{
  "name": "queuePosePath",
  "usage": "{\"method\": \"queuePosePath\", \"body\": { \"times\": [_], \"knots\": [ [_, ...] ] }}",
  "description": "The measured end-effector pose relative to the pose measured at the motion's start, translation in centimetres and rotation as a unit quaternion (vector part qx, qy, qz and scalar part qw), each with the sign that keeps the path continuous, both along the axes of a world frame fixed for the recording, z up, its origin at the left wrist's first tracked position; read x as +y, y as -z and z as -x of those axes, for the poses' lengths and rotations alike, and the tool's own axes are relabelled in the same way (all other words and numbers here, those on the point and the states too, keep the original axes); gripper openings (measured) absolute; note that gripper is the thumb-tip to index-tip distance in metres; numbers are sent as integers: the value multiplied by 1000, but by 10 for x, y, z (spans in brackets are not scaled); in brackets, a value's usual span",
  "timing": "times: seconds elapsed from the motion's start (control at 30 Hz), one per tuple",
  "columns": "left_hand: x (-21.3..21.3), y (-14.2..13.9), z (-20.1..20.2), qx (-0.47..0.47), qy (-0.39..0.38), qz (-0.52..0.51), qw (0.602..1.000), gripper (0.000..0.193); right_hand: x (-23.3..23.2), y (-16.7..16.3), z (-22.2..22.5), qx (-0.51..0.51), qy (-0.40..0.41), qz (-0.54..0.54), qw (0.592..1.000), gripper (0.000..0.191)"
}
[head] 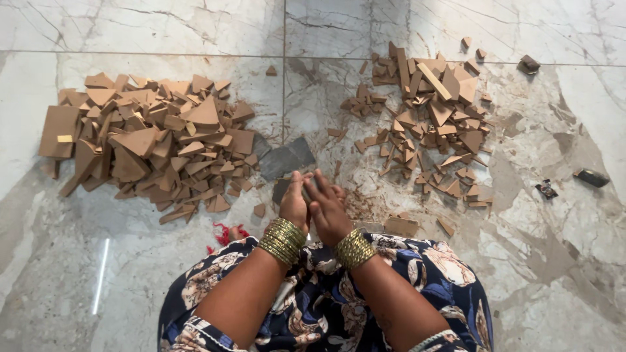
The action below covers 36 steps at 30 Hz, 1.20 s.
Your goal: The person sits on a tiled floor and repeatedly rubs small cardboard pieces against a dark sanding block to smooth their edges. The person handles the pieces one at a time, turning them over and rubbing different sides before placing them back into a pile.
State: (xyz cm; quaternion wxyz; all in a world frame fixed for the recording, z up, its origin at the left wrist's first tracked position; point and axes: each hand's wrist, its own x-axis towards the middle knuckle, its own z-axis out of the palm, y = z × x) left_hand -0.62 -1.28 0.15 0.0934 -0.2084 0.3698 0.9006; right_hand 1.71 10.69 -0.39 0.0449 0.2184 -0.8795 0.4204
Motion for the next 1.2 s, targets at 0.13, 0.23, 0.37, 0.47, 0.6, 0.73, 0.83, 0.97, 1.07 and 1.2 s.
{"method": "queuePosePath", "body": {
  "times": [0.13, 0.23, 0.37, 0.47, 0.6, 0.73, 0.83, 0.97, 1.07, 1.2],
  "knots": [
    [1, 25, 3, -31, 0, 153, 988, 64, 6, -2, 9, -42, 14, 11, 999, 59],
    [-6, 42, 9, 23, -14, 252, 967, 72, -1, -2, -4, -28, 6, 10, 1000, 58],
    [-28, 42, 20, -51, -41, 165, 984, 75, -13, -9, -26, -41, -36, -4, 999, 57],
    [-45, 28, 30, -69, -78, 122, 987, 67, -10, -18, -24, -87, -97, 5, 991, 56],
    [-49, 18, 34, -111, -128, 82, 982, 67, 1, -26, -13, -43, -22, -4, 999, 57],
    [-29, 31, 25, -34, -102, 91, 990, 50, -2, -23, -14, 19, 29, 111, 993, 62],
    [-14, 35, 14, 45, 0, 37, 998, 54, -9, -15, -18, 93, 12, 42, 995, 64],
    [-1, 21, 1, -13, 148, 2, 989, 66, -13, -3, -6, 94, 25, 76, 992, 62],
    [7, 11, -4, -23, 96, -107, 989, 62, -17, 3, 3, -8, 41, 133, 990, 57],
    [-6, 18, 0, -5, 98, -92, 991, 74, -38, 7, -14, -34, 20, 131, 991, 55]
  ]
}}
